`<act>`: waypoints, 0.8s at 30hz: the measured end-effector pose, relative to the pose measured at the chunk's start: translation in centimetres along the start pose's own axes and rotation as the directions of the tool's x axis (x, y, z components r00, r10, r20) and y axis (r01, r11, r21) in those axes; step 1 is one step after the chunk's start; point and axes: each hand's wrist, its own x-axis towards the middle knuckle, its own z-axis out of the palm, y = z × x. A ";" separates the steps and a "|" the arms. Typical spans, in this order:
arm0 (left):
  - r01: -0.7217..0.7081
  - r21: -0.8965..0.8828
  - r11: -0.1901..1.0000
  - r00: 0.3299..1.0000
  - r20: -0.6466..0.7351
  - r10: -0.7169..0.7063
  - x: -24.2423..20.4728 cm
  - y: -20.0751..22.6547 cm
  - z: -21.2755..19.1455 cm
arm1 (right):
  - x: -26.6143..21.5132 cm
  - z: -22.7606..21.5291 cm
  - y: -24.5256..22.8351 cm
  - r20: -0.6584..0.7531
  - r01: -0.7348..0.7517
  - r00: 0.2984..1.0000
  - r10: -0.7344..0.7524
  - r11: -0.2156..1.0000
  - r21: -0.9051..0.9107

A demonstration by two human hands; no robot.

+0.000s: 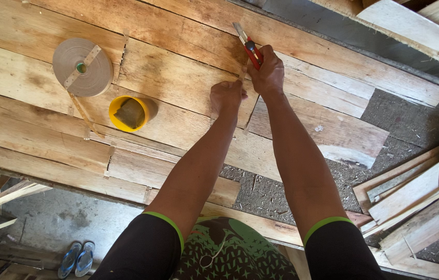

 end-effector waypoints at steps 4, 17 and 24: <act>-0.043 -0.075 0.996 0.999 0.020 0.045 0.2 -0.4 0.2 | 0.1 0.1 0.1 0.012 -0.031 0.999 0.031 0.999 -0.023; 0.040 -0.180 0.983 0.999 0.031 -0.035 -0.5 0.9 -0.4 | -1.1 0.5 2.4 -0.069 0.344 0.936 -0.344 0.939 -0.012; 0.001 -0.270 0.963 0.989 0.142 0.038 2.4 -1.8 -0.2 | -1.3 0.2 2.7 -0.066 0.400 0.916 -0.396 0.914 0.074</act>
